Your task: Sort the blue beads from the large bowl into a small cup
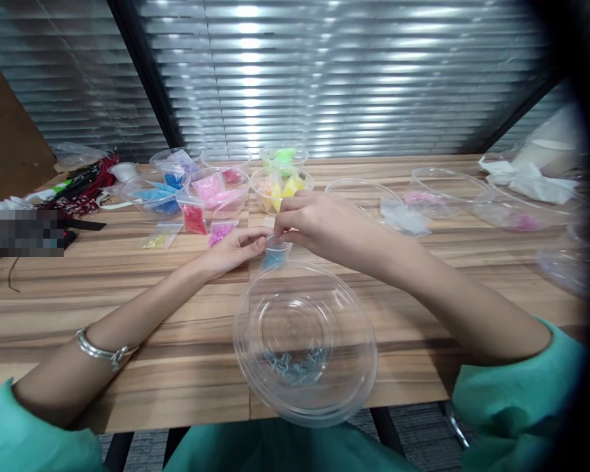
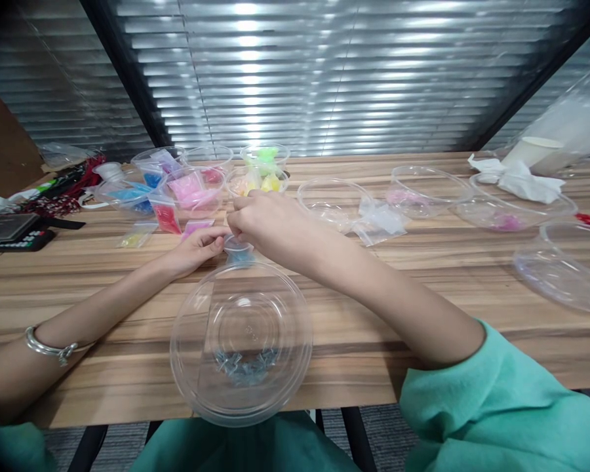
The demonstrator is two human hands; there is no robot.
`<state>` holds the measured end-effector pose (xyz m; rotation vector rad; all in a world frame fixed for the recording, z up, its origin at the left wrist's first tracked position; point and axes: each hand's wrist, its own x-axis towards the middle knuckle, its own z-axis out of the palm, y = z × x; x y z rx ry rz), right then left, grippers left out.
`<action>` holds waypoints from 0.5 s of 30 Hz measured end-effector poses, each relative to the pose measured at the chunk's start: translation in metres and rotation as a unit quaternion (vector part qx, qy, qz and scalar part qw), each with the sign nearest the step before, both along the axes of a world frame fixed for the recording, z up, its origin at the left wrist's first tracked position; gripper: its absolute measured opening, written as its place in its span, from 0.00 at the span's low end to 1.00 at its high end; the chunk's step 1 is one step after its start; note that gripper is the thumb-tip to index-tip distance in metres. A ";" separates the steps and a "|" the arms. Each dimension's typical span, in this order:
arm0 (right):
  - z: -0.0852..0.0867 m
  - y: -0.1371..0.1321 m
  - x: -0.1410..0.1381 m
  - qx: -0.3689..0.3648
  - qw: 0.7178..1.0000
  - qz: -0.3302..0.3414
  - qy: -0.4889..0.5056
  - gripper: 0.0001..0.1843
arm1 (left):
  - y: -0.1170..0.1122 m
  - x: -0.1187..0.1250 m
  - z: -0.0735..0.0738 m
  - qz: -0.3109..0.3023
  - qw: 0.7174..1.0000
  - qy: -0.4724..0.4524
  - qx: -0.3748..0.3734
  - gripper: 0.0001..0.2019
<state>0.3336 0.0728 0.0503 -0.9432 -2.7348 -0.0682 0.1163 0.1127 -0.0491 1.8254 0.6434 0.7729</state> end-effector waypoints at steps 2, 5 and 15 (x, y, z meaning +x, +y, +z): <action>0.000 0.000 0.000 0.006 1.000 -0.005 -0.005 0.09 | 0.000 0.000 0.000 -0.005 1.000 0.002 -0.001 0.26; 0.000 0.000 0.001 0.014 1.000 -0.013 -0.013 0.08 | -0.001 0.000 0.001 -0.012 1.000 -0.002 -0.002 0.26; 0.002 -0.002 0.001 0.021 1.000 -0.007 -0.022 0.12 | -0.002 -0.001 0.004 0.000 1.000 0.000 -0.019 0.21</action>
